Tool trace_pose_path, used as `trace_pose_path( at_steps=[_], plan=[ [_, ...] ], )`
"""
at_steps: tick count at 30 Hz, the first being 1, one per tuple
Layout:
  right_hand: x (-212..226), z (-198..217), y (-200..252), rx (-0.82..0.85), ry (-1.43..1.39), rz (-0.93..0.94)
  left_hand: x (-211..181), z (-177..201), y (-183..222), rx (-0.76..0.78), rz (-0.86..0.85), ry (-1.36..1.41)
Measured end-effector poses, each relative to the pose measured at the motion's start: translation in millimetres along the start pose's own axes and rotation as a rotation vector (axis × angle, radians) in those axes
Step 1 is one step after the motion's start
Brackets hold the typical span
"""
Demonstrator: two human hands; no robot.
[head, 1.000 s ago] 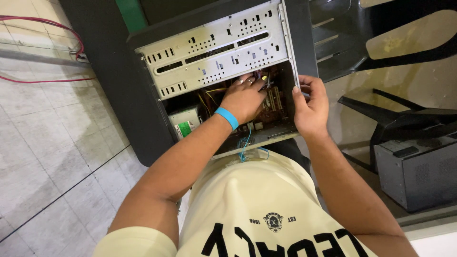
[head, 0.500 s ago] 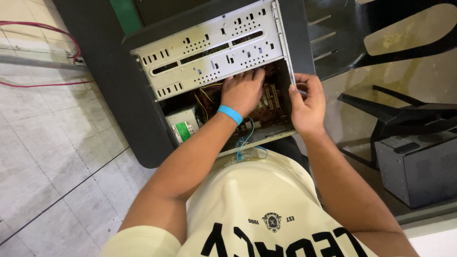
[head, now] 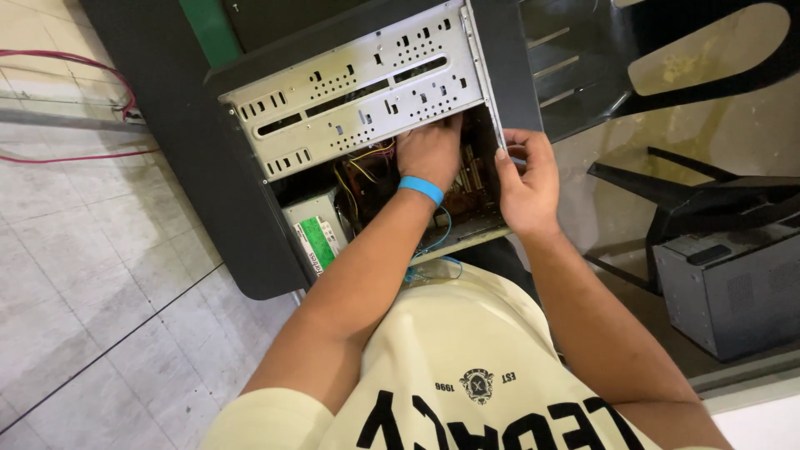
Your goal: Removing internal components such as the hard drive and disconnecting cables from a desktop PC case.
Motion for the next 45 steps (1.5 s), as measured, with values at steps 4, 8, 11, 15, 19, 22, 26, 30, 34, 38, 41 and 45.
trace_pose_path(
  at_steps=[4, 8, 11, 15, 19, 22, 26, 30, 34, 38, 41, 45],
  plan=[
    [-0.8, -0.4, 1.3, -0.004, -0.008, 0.000, -2.9, -2.6, -4.2, 0.004, -0.005, -0.003],
    [-1.8, -0.7, 1.3, 0.001, -0.016, -0.007, -6.5, -5.4, -9.0, 0.006, -0.006, -0.003],
    [-0.2, -0.9, 0.7, 0.015, -0.023, -0.006, -6.8, -6.1, -11.4, 0.002, -0.002, -0.003],
    [-3.2, 0.3, 1.1, 0.025, -0.012, -0.003, -6.0, -5.3, -11.6, -0.002, 0.009, -0.001],
    [1.3, 0.6, 1.7, 0.034, 0.000, -0.001, -6.7, -7.6, -13.3, -0.004, 0.023, 0.004],
    [2.8, 1.1, 1.0, 0.036, -0.003, 0.005, -7.9, -8.7, -16.1, -0.011, 0.028, 0.005],
    [-4.1, -0.6, -1.4, 0.030, -0.006, 0.002, -12.1, -11.4, -29.4, -0.014, 0.032, 0.001],
    [-3.4, -1.5, 0.0, 0.027, -0.006, -0.002, -10.2, -12.4, -32.7, -0.006, 0.051, 0.003],
    [-2.2, -1.4, 0.2, 0.028, -0.003, -0.007, -1.4, -8.5, -31.3, -0.002, 0.051, 0.007],
    [-4.2, -1.1, 0.7, 0.033, -0.001, -0.010, 0.3, -10.0, -31.1, 0.005, 0.051, 0.017],
    [-3.6, -1.2, -0.3, 0.041, 0.003, -0.004, 2.3, -9.4, -32.4, 0.000, 0.055, 0.016],
    [-3.4, -0.5, -0.5, 0.053, 0.013, -0.004, 0.7, -10.2, -34.2, -0.002, 0.055, 0.016]
  ],
)
Point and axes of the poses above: each hand's wrist, its own y-axis away from the middle knuckle, its own z-axis out of the back of the hand, x = y × z, the point moved 2 cm from there along -y, towards the middle knuckle, and after that the axes turned 7 degrees about -x, right-handed, at the moved point
